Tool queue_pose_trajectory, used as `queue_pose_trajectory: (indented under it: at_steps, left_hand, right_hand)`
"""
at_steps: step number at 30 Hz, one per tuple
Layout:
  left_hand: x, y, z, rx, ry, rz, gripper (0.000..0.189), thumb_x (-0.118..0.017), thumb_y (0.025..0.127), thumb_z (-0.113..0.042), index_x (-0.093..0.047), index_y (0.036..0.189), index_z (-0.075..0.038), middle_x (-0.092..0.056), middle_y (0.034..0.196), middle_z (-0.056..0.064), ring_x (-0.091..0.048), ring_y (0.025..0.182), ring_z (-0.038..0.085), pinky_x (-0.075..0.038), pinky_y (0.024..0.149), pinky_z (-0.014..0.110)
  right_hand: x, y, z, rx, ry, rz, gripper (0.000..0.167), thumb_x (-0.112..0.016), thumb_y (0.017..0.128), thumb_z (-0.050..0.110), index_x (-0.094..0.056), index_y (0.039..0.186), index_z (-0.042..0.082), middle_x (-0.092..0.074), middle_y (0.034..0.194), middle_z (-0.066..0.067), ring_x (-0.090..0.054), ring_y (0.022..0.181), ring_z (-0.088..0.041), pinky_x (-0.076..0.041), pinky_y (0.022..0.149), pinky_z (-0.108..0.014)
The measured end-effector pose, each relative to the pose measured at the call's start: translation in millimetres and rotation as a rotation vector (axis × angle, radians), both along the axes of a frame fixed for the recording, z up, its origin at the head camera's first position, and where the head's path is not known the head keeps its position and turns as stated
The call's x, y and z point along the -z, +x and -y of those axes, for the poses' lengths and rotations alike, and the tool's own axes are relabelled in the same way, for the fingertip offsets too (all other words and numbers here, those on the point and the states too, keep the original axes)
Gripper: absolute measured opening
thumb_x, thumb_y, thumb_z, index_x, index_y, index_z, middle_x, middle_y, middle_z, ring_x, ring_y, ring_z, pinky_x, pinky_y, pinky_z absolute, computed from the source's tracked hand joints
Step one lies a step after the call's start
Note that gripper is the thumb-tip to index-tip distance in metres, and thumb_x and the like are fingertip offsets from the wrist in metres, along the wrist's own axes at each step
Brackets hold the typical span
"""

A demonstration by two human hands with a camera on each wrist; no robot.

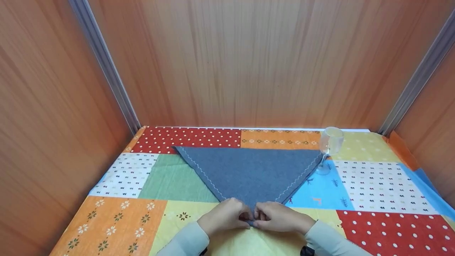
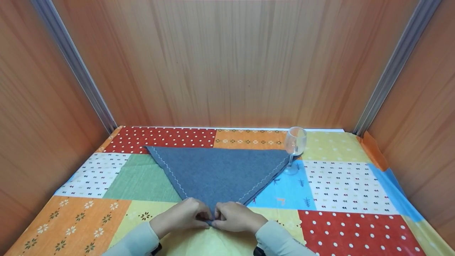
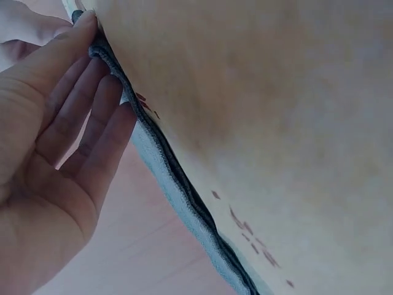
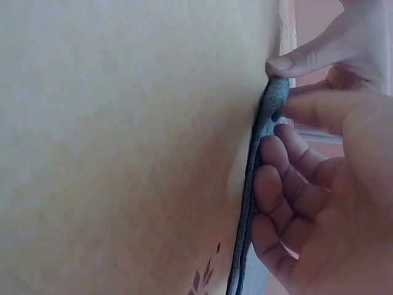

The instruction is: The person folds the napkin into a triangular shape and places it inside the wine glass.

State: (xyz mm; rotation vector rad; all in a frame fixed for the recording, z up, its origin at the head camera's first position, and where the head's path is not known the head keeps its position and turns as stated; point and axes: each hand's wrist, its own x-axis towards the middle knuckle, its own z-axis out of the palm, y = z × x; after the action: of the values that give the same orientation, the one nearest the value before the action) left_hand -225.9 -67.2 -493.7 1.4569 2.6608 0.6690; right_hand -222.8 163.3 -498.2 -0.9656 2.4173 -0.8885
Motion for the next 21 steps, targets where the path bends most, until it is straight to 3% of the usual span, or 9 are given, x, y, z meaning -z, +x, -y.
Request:
queue_pose_trajectory:
  at_steps: [5, 12, 17, 21]
  left_hand:
    - [-2.5, -2.0, -2.2, -0.016, -0.037, 0.014, 0.006, -0.080, 0.086, -0.017, -0.077, 0.090, -0.014, -0.069, 0.079, -0.010, -0.057, 0.066, -0.004, -0.044, 0.062, 0.010]
    - [-2.3, -6.5, -2.3, -0.047, -0.044, 0.090, 0.004, -0.075, 0.090, -0.016, -0.077, 0.092, -0.014, -0.068, 0.080, -0.012, -0.055, 0.066, -0.007, -0.046, 0.062, 0.011]
    - [-1.1, -10.2, -1.4, -0.103, -0.001, 0.215, 0.006, -0.071, 0.094, -0.016, -0.074, 0.098, -0.012, -0.070, 0.084, -0.010, -0.059, 0.071, -0.005, -0.048, 0.065, 0.012]
    - [0.0, -12.8, -2.2, -0.171, 0.046, 0.305, 0.006, -0.070, 0.095, -0.015, -0.069, 0.095, -0.009, -0.071, 0.084, -0.006, -0.061, 0.072, -0.002, -0.050, 0.066, 0.015]
  right_hand:
    - [0.0, 2.3, -3, -0.009, 0.044, -0.109, 0.029, -0.072, 0.091, 0.045, -0.055, 0.101, 0.023, -0.051, 0.091, 0.009, -0.043, 0.079, -0.008, -0.038, 0.068, -0.027]
    - [0.8, 4.4, -4, -0.020, 0.026, -0.216, 0.015, -0.066, 0.098, 0.036, -0.058, 0.099, 0.024, -0.051, 0.092, 0.011, -0.044, 0.081, -0.007, -0.040, 0.069, -0.025]
    - [-0.9, 1.1, -4, -0.014, 0.011, -0.174, 0.010, -0.058, 0.103, 0.033, -0.059, 0.099, 0.024, -0.052, 0.090, 0.014, -0.047, 0.078, -0.006, -0.041, 0.067, -0.026]
    - [-1.6, -4.5, -4, 0.010, -0.015, -0.057, 0.011, -0.054, 0.105, 0.029, -0.059, 0.100, 0.021, -0.055, 0.087, 0.012, -0.049, 0.072, -0.005, -0.042, 0.064, -0.026]
